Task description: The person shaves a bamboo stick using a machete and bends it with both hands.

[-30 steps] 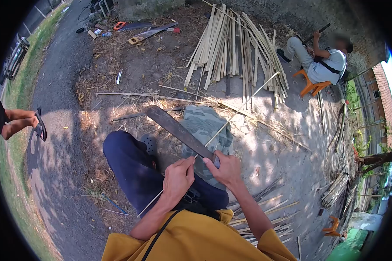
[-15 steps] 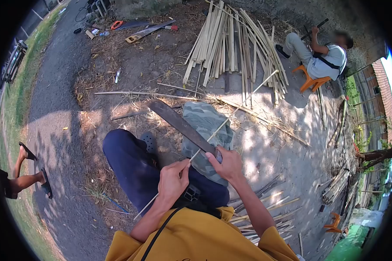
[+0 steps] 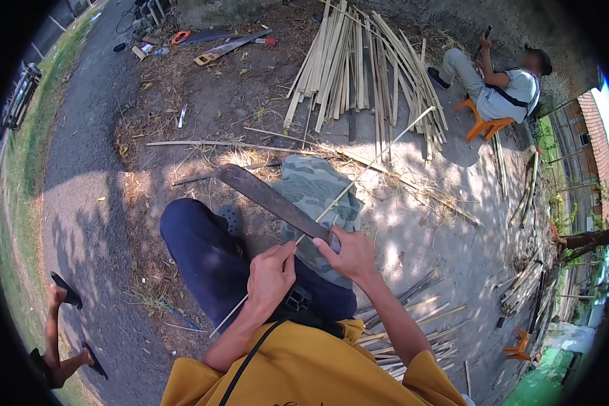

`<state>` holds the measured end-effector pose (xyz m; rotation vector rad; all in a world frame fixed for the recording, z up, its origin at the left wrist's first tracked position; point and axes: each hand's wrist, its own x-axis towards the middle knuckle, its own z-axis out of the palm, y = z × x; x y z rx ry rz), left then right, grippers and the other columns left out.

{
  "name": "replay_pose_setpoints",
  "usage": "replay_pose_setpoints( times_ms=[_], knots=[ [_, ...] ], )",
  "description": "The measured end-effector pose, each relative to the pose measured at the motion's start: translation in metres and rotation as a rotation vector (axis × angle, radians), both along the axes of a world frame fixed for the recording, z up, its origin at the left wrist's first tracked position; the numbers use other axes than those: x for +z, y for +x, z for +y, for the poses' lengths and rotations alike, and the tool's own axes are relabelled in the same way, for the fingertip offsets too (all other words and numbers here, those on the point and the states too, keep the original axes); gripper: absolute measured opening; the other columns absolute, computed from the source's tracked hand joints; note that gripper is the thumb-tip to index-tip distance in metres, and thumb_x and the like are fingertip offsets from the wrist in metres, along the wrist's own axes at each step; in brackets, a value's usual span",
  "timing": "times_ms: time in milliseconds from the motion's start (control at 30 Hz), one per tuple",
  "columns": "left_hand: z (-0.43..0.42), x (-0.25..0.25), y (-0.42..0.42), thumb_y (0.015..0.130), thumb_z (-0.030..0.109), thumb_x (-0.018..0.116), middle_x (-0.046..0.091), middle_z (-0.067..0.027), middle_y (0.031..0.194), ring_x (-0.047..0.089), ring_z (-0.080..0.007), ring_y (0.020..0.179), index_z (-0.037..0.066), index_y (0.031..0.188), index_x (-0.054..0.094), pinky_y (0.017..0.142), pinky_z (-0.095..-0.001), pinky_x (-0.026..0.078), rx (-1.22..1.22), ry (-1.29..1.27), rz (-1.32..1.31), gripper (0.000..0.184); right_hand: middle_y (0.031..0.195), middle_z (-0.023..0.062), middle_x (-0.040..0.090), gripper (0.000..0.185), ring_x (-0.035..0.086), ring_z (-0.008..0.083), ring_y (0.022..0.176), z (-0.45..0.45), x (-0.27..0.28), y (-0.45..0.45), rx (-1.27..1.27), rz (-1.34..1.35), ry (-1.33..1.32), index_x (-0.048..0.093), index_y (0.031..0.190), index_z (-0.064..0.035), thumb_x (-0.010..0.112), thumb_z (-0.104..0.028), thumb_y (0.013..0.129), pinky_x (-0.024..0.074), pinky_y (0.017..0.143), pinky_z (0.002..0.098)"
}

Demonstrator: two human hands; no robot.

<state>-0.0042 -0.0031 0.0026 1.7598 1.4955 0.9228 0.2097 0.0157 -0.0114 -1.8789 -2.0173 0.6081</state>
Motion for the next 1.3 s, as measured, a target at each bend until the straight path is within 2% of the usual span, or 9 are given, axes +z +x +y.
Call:
replay_pose_setpoints(
  times_ms=[300, 367, 567, 700, 800, 867, 1067, 1100, 1300],
  knots=[
    [-0.011, 0.007, -0.009, 0.091, -0.002, 0.07, 0.067, -0.0189, 0.079, 0.066, -0.036, 0.065, 0.003, 0.111, 0.078, 0.061, -0.0411, 0.05, 0.05, -0.036, 0.056, 0.022, 0.064, 0.0228, 0.067, 0.06, 0.071, 0.0467, 0.069, 0.0, 0.007, -0.004, -0.074, 0.075, -0.06, 0.075, 0.096, -0.0049, 0.066, -0.064, 0.096, 0.0547, 0.063, 0.0542],
    [-0.009, 0.006, -0.003, 0.092, 0.003, 0.07, 0.07, -0.018, 0.084, 0.069, -0.041, 0.074, 0.006, 0.108, 0.075, 0.064, -0.0476, 0.054, 0.027, -0.024, 0.065, 0.017, 0.063, 0.0218, 0.066, 0.06, 0.07, 0.0462, 0.068, -0.001, 0.012, -0.006, -0.021, -0.02, -0.054, 0.075, 0.094, -0.0051, 0.066, -0.064, 0.096, 0.0545, 0.063, 0.0533],
    [-0.043, 0.012, -0.035, 0.091, 0.0, 0.071, 0.069, -0.0173, 0.084, 0.069, -0.0407, 0.072, 0.004, 0.113, 0.076, 0.064, -0.045, 0.055, 0.057, -0.101, 0.047, 0.023, 0.061, 0.0191, 0.065, 0.057, 0.069, 0.0445, 0.065, 0.003, -0.01, 0.004, -0.074, 0.048, 0.047, 0.074, 0.092, -0.0066, 0.067, -0.063, 0.096, 0.0538, 0.061, 0.0528],
    [-0.048, 0.014, -0.04, 0.09, -0.002, 0.071, 0.069, -0.0176, 0.084, 0.069, -0.0402, 0.072, 0.003, 0.115, 0.077, 0.064, -0.0439, 0.055, 0.074, -0.147, 0.072, 0.026, 0.061, 0.0193, 0.065, 0.058, 0.069, 0.0448, 0.066, -0.003, 0.003, -0.007, -0.048, 0.008, -0.003, 0.074, 0.092, -0.0061, 0.067, -0.063, 0.096, 0.0536, 0.062, 0.0534],
    [-0.035, 0.009, -0.024, 0.09, -0.002, 0.071, 0.069, -0.0178, 0.084, 0.069, -0.0394, 0.071, 0.002, 0.114, 0.077, 0.063, -0.0436, 0.055, 0.063, -0.06, 0.06, 0.025, 0.061, 0.0197, 0.065, 0.058, 0.069, 0.0456, 0.067, 0.0, 0.005, -0.004, -0.047, 0.03, -0.025, 0.074, 0.094, -0.0059, 0.066, -0.063, 0.096, 0.0535, 0.063, 0.0544],
    [-0.032, 0.009, -0.021, 0.094, 0.0, 0.072, 0.065, -0.0175, 0.076, 0.062, -0.0341, 0.061, 0.001, 0.112, 0.077, 0.056, -0.0388, 0.047, 0.07, -0.014, 0.047, 0.019, 0.061, 0.0201, 0.065, 0.059, 0.07, 0.0462, 0.068, 0.001, 0.004, -0.003, -0.027, 0.003, -0.013, 0.074, 0.094, -0.0061, 0.064, -0.064, 0.097, 0.0535, 0.063, 0.0551],
    [-0.07, 0.028, -0.06, 0.094, -0.002, 0.071, 0.065, -0.0169, 0.076, 0.062, -0.0314, 0.059, 0.001, 0.112, 0.077, 0.056, -0.0384, 0.047, 0.077, -0.119, 0.099, 0.019, 0.061, 0.0212, 0.064, 0.06, 0.069, 0.0458, 0.067, 0.003, -0.001, 0.001, -0.042, 0.023, -0.022, 0.073, 0.09, -0.0056, 0.064, -0.065, 0.097, 0.0533, 0.063, 0.0552],
    [-0.072, 0.03, -0.066, 0.092, -0.002, 0.071, 0.068, -0.0158, 0.08, 0.068, -0.037, 0.067, 0.002, 0.114, 0.077, 0.06, -0.043, 0.053, 0.071, -0.159, 0.111, 0.023, 0.061, 0.0212, 0.064, 0.06, 0.069, 0.0458, 0.067, 0.002, 0.0, 0.002, -0.042, 0.023, -0.026, 0.073, 0.09, -0.0056, 0.064, -0.065, 0.097, 0.0533, 0.063, 0.0552],
    [-0.048, 0.019, -0.042, 0.091, 0.0, 0.071, 0.069, -0.0158, 0.081, 0.069, -0.0377, 0.069, 0.003, 0.113, 0.077, 0.062, -0.0436, 0.056, 0.046, -0.056, 0.114, 0.023, 0.059, 0.02, 0.063, 0.06, 0.069, 0.0452, 0.065, 0.0, 0.003, -0.002, -0.011, 0.006, -0.004, 0.072, 0.09, -0.0053, 0.064, -0.065, 0.097, 0.0539, 0.062, 0.0539]
  ],
)
